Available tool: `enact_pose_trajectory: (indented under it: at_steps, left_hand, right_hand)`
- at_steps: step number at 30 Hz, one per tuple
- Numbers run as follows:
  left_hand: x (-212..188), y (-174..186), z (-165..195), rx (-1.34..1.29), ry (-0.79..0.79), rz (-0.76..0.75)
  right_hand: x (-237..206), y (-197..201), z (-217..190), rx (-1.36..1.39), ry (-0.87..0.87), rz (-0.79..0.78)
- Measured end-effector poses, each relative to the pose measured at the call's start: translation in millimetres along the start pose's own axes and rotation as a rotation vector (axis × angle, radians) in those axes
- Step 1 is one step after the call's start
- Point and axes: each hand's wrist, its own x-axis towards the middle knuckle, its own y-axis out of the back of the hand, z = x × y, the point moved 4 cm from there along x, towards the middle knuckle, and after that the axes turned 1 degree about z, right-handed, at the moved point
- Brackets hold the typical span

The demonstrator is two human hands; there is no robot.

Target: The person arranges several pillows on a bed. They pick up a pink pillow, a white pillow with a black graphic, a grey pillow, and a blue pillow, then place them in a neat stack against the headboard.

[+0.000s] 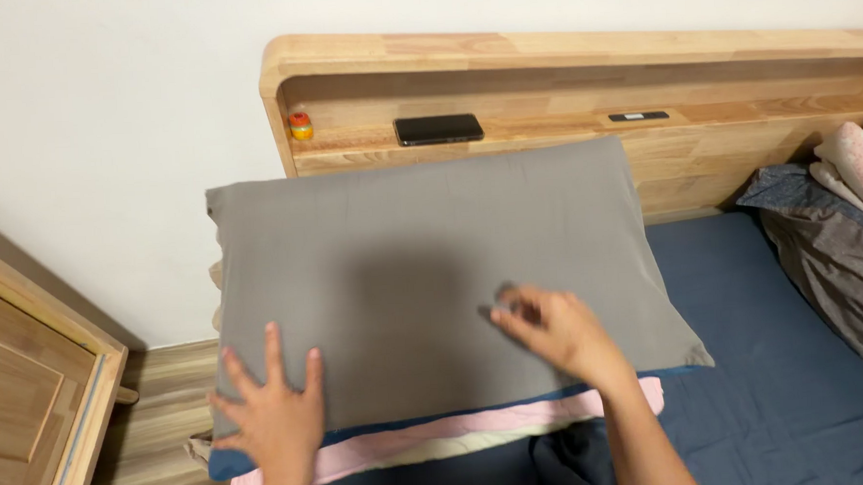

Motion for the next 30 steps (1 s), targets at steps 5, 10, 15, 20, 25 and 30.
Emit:
enact_pose_trajectory:
  at_steps: [5,10,15,20,25,30]
  left_hand:
    - [51,36,29,0.196,-0.213,0.166]
    - [95,-19,228,-0.239,-0.687,0.317]
    - [121,-131,274,-0.246,-0.668,0.026]
    - [145,-156,211,0.027,-0.574,0.060]
    - [195,-122,163,0.175,-0.300,-0.113]
    - [208,-92,116,0.051,-0.032,-0.191]
  right_hand:
    - [120,24,-58,0.045,0.561,0.353]
    - [219,-34,-84,-0.340,0.576,0.540]
    - [227,-82,-42,-0.467,0.364,0.367]
    - [237,-54,0,-0.307,0.083,0.268]
    - [273,-3,54,-0.337,-0.154,0.167]
    - [292,21,145,-0.128,-0.371,0.166]
